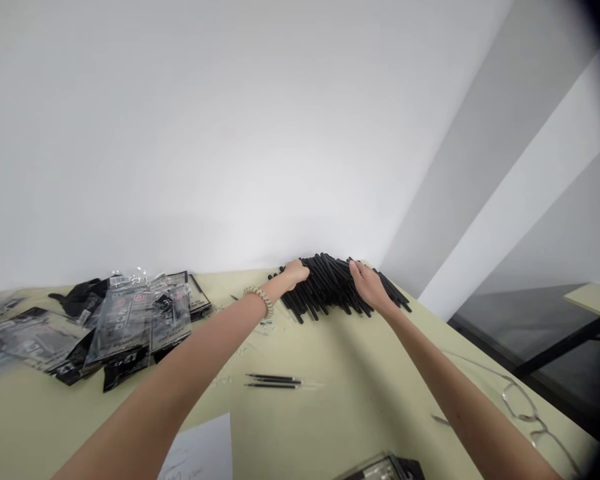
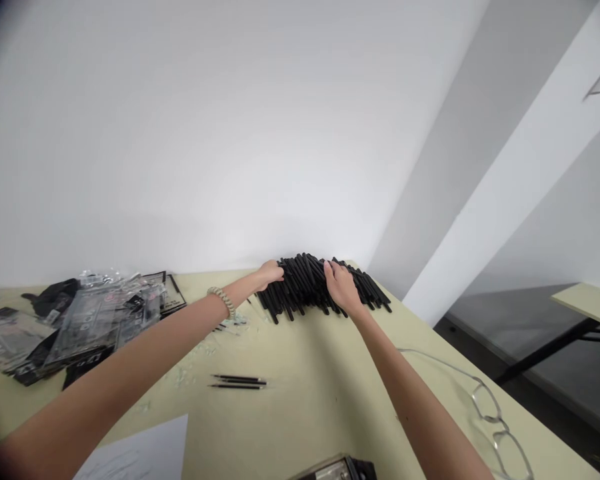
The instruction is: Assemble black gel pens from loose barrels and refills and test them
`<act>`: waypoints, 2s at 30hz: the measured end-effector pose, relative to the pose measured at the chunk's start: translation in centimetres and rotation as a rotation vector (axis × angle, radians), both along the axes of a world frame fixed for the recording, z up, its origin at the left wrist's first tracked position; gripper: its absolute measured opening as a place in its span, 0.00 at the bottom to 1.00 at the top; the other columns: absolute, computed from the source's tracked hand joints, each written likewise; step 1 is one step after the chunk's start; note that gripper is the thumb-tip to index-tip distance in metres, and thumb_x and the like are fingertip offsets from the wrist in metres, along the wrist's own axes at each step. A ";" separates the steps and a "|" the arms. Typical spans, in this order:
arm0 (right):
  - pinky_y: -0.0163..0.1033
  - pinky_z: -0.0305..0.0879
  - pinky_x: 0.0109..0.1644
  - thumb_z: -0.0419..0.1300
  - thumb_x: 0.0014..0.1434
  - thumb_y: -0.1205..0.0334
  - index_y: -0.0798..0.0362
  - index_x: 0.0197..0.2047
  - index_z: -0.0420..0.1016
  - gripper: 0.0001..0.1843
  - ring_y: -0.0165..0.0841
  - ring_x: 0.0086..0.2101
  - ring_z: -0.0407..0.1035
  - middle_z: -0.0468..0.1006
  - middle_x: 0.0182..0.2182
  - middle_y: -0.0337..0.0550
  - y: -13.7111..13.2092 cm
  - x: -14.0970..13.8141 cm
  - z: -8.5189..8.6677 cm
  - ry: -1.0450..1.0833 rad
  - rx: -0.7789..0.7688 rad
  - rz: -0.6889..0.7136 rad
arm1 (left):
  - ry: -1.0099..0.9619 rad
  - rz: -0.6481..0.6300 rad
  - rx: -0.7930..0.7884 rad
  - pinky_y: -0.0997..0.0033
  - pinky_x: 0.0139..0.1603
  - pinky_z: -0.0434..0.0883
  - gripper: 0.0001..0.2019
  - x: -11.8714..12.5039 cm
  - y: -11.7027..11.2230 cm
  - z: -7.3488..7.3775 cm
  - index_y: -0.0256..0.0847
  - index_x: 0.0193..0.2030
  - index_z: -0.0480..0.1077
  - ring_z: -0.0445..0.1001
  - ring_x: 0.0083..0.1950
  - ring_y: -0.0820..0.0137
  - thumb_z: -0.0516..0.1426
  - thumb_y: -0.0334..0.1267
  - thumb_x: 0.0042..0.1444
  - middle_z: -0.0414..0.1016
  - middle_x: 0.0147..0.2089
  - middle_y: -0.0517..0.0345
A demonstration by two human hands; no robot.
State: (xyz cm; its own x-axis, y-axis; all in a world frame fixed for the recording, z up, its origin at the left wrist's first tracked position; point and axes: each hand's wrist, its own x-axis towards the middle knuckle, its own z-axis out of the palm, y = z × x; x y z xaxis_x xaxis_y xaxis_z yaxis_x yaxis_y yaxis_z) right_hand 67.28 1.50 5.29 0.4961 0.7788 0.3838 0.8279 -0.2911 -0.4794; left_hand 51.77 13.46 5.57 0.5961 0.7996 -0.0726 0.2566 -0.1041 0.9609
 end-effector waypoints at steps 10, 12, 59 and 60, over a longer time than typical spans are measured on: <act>0.45 0.63 0.50 0.37 0.63 0.44 0.52 0.54 0.64 0.28 0.43 0.48 0.65 0.71 0.48 0.51 -15.6 -7.5 0.2 0.186 0.017 0.119 | 0.373 -0.164 0.342 0.59 0.45 0.70 0.13 -14.2 -3.2 2.8 0.38 0.50 0.64 0.70 0.46 0.65 0.53 0.38 0.59 0.67 0.50 0.51; 0.47 0.63 0.51 0.40 0.62 0.44 0.49 0.55 0.63 0.26 0.43 0.49 0.65 0.70 0.49 0.51 -18.7 -9.4 -0.2 0.252 -0.069 0.206 | 0.412 -0.202 0.440 0.56 0.47 0.69 0.14 -18.6 -5.3 2.9 0.37 0.50 0.64 0.69 0.48 0.63 0.53 0.38 0.59 0.67 0.52 0.51; 0.40 0.65 0.38 0.48 0.62 0.69 0.56 0.44 0.70 0.12 0.36 0.35 0.68 0.75 0.32 0.47 -11.5 -31.9 -7.4 -0.376 0.177 0.797 | 0.778 0.480 0.752 0.69 0.35 0.63 0.08 -50.5 -11.7 -4.1 0.36 0.31 0.68 0.69 0.35 0.62 0.49 0.34 0.50 0.68 0.29 0.54; 0.39 0.65 0.38 0.48 0.61 0.69 0.56 0.44 0.70 0.12 0.36 0.35 0.68 0.75 0.32 0.47 -11.5 -31.9 -7.5 -0.377 0.172 0.795 | 0.723 0.501 0.725 0.70 0.35 0.62 0.08 -50.4 -11.9 -3.7 0.36 0.31 0.69 0.68 0.34 0.63 0.49 0.34 0.50 0.67 0.28 0.56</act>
State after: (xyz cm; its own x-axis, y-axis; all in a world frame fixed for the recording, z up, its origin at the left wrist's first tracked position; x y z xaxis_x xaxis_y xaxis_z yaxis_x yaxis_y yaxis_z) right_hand 35.34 -9.96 -2.16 -0.3478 0.7555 0.5551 0.8657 0.4861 -0.1191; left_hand 1.34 1.58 1.84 0.2044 0.9295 0.3070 0.8951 -0.3044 0.3258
